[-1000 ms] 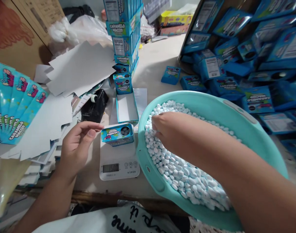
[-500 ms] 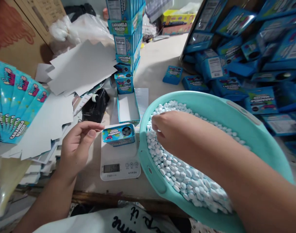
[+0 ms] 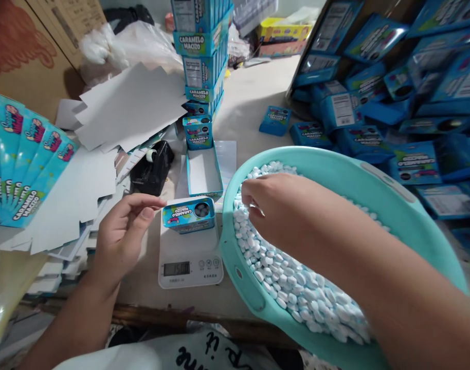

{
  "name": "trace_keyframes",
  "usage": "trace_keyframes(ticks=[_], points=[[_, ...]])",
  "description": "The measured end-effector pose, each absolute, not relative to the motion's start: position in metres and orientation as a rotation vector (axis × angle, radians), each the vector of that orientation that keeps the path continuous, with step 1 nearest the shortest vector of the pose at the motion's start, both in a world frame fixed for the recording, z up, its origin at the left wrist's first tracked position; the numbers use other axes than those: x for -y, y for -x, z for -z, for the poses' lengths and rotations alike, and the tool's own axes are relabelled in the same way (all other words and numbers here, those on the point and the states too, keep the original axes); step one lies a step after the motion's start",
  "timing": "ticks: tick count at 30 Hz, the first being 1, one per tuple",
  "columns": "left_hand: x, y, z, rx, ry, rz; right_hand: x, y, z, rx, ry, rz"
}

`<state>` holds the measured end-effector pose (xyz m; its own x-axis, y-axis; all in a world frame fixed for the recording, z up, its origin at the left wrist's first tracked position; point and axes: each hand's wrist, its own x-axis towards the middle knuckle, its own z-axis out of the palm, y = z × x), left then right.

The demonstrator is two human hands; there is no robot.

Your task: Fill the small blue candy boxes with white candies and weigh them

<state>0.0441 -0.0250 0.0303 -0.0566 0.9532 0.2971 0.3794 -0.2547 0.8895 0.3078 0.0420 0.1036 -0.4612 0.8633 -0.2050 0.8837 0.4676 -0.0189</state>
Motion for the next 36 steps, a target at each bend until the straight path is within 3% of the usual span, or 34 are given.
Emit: trace_keyframes(ticks=[8,24,36], points=[[0.025,-0.042,-0.031,-1.516,-2.107,-1.295,-0.040,-0.299,-0.116,-2.453,-1.584,0.256],[0.027,-0.043,-0.033,-1.513,-2.198,-1.217,-0.033,-0.290,-0.098,-3.433,-1.285,0.368],[0.027,-0.044,-0.033,-1.510,-2.204,-1.185,-0.029,-0.280,-0.098,-3.248,-1.304,0.602]])
